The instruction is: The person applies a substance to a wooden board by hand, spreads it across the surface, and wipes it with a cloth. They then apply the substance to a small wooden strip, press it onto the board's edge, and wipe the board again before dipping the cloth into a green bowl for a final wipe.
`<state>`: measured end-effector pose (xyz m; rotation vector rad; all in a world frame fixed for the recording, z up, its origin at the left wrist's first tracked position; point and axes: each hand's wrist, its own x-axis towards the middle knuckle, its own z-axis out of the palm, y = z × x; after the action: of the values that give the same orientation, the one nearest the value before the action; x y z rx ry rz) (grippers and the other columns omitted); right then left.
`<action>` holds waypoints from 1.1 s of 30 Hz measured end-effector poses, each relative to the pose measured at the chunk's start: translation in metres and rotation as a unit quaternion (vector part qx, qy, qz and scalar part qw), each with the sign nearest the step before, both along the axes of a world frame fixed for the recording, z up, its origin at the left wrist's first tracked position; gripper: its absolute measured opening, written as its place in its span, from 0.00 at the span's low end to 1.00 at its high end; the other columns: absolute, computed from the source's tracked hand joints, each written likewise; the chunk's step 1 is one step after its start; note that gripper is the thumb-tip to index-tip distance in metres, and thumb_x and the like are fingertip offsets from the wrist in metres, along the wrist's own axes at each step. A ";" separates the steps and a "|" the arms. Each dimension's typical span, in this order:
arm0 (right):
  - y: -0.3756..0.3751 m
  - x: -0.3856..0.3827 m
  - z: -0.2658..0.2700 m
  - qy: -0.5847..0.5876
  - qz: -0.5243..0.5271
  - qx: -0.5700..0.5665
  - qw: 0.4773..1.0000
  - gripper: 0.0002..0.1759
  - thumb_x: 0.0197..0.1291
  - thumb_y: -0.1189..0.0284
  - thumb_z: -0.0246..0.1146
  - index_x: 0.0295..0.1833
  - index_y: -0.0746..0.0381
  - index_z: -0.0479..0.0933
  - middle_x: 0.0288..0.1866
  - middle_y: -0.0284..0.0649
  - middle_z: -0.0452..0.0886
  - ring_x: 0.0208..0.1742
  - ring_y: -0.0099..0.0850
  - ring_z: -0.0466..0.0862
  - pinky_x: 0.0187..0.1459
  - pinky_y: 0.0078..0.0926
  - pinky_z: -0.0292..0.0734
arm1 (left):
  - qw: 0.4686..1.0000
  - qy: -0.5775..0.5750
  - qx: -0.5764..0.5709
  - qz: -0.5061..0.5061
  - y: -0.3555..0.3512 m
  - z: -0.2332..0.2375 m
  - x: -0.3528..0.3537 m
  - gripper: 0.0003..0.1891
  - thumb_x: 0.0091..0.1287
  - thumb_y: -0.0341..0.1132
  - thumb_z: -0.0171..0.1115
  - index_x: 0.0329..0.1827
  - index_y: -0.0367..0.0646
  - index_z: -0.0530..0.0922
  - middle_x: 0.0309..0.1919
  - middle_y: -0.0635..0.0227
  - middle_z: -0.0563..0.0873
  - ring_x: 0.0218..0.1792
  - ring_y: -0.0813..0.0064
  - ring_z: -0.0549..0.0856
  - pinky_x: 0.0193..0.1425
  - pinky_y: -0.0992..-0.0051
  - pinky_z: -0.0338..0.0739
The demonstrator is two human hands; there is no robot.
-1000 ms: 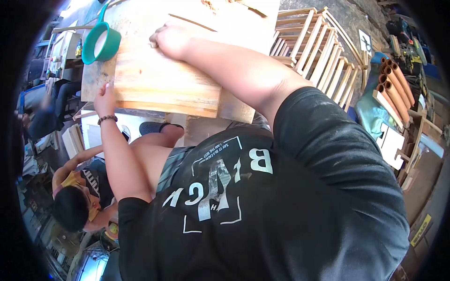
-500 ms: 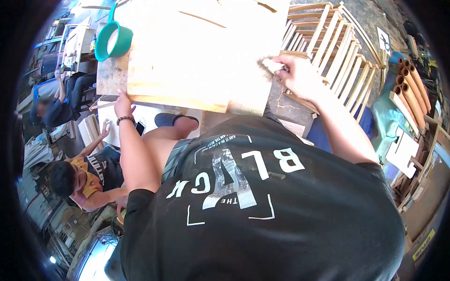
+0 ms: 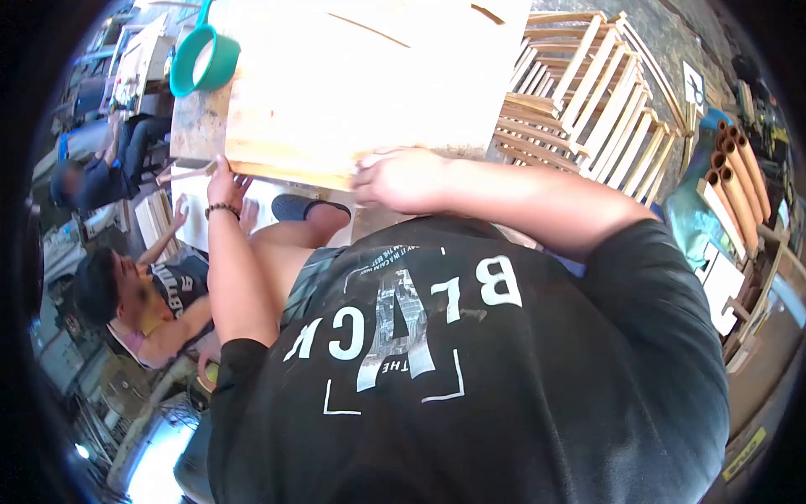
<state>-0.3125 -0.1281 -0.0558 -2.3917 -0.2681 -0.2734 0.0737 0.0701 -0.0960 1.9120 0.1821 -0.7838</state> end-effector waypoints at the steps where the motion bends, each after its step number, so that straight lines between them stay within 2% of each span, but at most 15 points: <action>1: -0.011 -0.011 0.009 0.072 0.056 -0.007 0.996 0.10 0.64 0.70 0.61 0.48 0.57 0.84 0.53 0.40 0.87 0.64 0.40 0.83 0.70 0.39 0.77 | 1.000 0.013 0.004 -0.001 0.003 -0.006 0.009 0.29 0.84 0.58 0.56 0.72 0.42 0.73 0.62 0.58 0.84 0.56 0.59 0.87 0.58 0.57 0.86; 3: -0.039 -0.031 0.025 0.212 0.152 -0.030 0.965 0.09 0.63 0.72 0.62 0.47 0.57 0.83 0.52 0.41 0.88 0.64 0.41 0.84 0.70 0.40 0.78 | 0.999 0.025 0.010 -0.018 0.005 -0.012 0.019 0.29 0.85 0.59 0.53 0.71 0.43 0.74 0.59 0.61 0.86 0.58 0.60 0.86 0.61 0.56 0.85; 6: -0.067 -0.045 0.041 0.225 0.132 -0.017 0.965 0.20 0.55 0.80 0.67 0.55 0.60 0.86 0.63 0.45 0.88 0.70 0.42 0.83 0.78 0.39 0.73 | 0.999 0.026 0.017 -0.009 -0.003 -0.001 0.012 0.29 0.84 0.59 0.55 0.70 0.42 0.75 0.59 0.62 0.86 0.58 0.62 0.87 0.60 0.59 0.86; 9: -0.047 -0.021 0.051 0.090 0.012 0.009 0.996 0.23 0.50 0.85 0.67 0.54 0.60 0.87 0.66 0.45 0.87 0.71 0.43 0.83 0.77 0.41 0.74 | 0.999 0.032 0.003 -0.022 0.004 -0.006 0.014 0.30 0.83 0.60 0.57 0.71 0.42 0.74 0.59 0.62 0.86 0.59 0.63 0.87 0.60 0.60 0.87; 13: -0.001 0.022 0.013 0.083 0.021 0.041 0.995 0.16 0.61 0.73 0.67 0.54 0.58 0.88 0.67 0.44 0.87 0.74 0.43 0.81 0.77 0.43 0.73 | 0.999 0.036 0.001 0.006 0.003 -0.014 0.016 0.28 0.84 0.58 0.55 0.68 0.42 0.77 0.54 0.61 0.88 0.51 0.62 0.89 0.52 0.59 0.89; 16: 0.002 0.006 0.004 0.010 0.038 0.040 0.998 0.12 0.63 0.67 0.66 0.50 0.57 0.88 0.54 0.41 0.90 0.64 0.42 0.84 0.70 0.39 0.78 | 0.998 0.063 0.009 0.006 0.003 -0.010 0.016 0.30 0.83 0.61 0.55 0.69 0.42 0.78 0.55 0.61 0.89 0.53 0.61 0.90 0.57 0.59 0.87; 18: -0.022 -0.016 0.015 0.074 0.044 0.016 0.996 0.12 0.64 0.66 0.66 0.47 0.59 0.88 0.50 0.42 0.91 0.60 0.42 0.86 0.69 0.39 0.78 | 0.998 0.063 0.012 0.016 -0.001 -0.003 0.011 0.31 0.82 0.62 0.57 0.68 0.42 0.79 0.57 0.60 0.88 0.56 0.60 0.88 0.60 0.59 0.86; 20: -0.050 -0.038 0.041 0.161 0.037 0.034 0.986 0.11 0.62 0.72 0.66 0.47 0.63 0.88 0.49 0.46 0.91 0.61 0.45 0.87 0.68 0.41 0.79 | 0.998 0.067 0.010 0.011 -0.001 0.000 0.008 0.32 0.82 0.62 0.57 0.68 0.41 0.79 0.58 0.59 0.87 0.57 0.60 0.88 0.61 0.59 0.85; 21: -0.061 -0.048 0.061 0.273 -0.038 0.113 0.955 0.13 0.58 0.80 0.65 0.49 0.66 0.87 0.49 0.50 0.91 0.60 0.47 0.87 0.65 0.44 0.82 | 0.998 0.069 0.007 0.007 -0.001 0.000 0.008 0.32 0.82 0.62 0.57 0.68 0.40 0.79 0.58 0.58 0.87 0.57 0.60 0.87 0.61 0.59 0.85; 22: -0.069 -0.060 0.065 0.214 -0.089 0.038 0.972 0.19 0.55 0.85 0.62 0.52 0.67 0.87 0.48 0.51 0.91 0.55 0.49 0.89 0.62 0.43 0.84 | 0.998 0.068 0.000 0.001 0.001 -0.003 0.010 0.32 0.83 0.62 0.56 0.69 0.41 0.78 0.59 0.56 0.86 0.58 0.59 0.87 0.62 0.59 0.85; 23: -0.077 -0.072 0.059 0.165 -0.138 0.031 0.976 0.20 0.59 0.84 0.63 0.57 0.65 0.86 0.47 0.53 0.91 0.52 0.50 0.90 0.60 0.43 0.85 | 0.997 0.071 0.001 0.003 0.003 -0.005 0.012 0.31 0.83 0.62 0.56 0.69 0.42 0.79 0.58 0.57 0.86 0.57 0.60 0.87 0.62 0.60 0.85; 25: -0.084 -0.080 0.074 0.248 -0.239 0.086 0.935 0.20 0.65 0.82 0.63 0.62 0.63 0.84 0.46 0.53 0.89 0.49 0.44 0.90 0.57 0.37 0.84 | 0.997 0.080 0.006 0.003 0.006 -0.010 0.015 0.30 0.83 0.62 0.55 0.69 0.44 0.79 0.56 0.58 0.87 0.54 0.62 0.87 0.60 0.63 0.85; 28: -0.077 -0.085 0.076 0.283 -0.385 0.219 0.851 0.20 0.71 0.79 0.63 0.67 0.61 0.81 0.47 0.45 0.89 0.46 0.32 0.87 0.53 0.31 0.82 | 0.994 0.101 0.021 -0.032 0.020 -0.013 0.021 0.30 0.82 0.65 0.53 0.68 0.49 0.80 0.52 0.63 0.88 0.49 0.69 0.87 0.51 0.68 0.84; 31: -0.061 -0.097 0.040 0.144 -0.442 0.378 0.801 0.21 0.73 0.79 0.63 0.70 0.60 0.79 0.49 0.37 0.87 0.47 0.23 0.83 0.52 0.24 0.79 | 0.995 0.104 0.014 0.007 0.033 0.015 -0.003 0.26 0.84 0.62 0.51 0.67 0.52 0.77 0.46 0.69 0.86 0.40 0.72 0.86 0.37 0.71 0.81; 33: -0.051 -0.103 0.025 0.078 -0.467 0.450 0.757 0.23 0.76 0.80 0.60 0.74 0.61 0.75 0.57 0.37 0.85 0.53 0.22 0.82 0.56 0.23 0.79 | 0.995 0.093 -0.022 0.013 0.048 0.039 -0.034 0.26 0.85 0.62 0.50 0.70 0.53 0.77 0.47 0.70 0.86 0.39 0.73 0.85 0.35 0.74 0.78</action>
<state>-0.4159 -0.1790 -0.0313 -1.3625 0.9757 -0.4991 0.0398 0.1183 -0.0570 1.7918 0.3012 -0.9407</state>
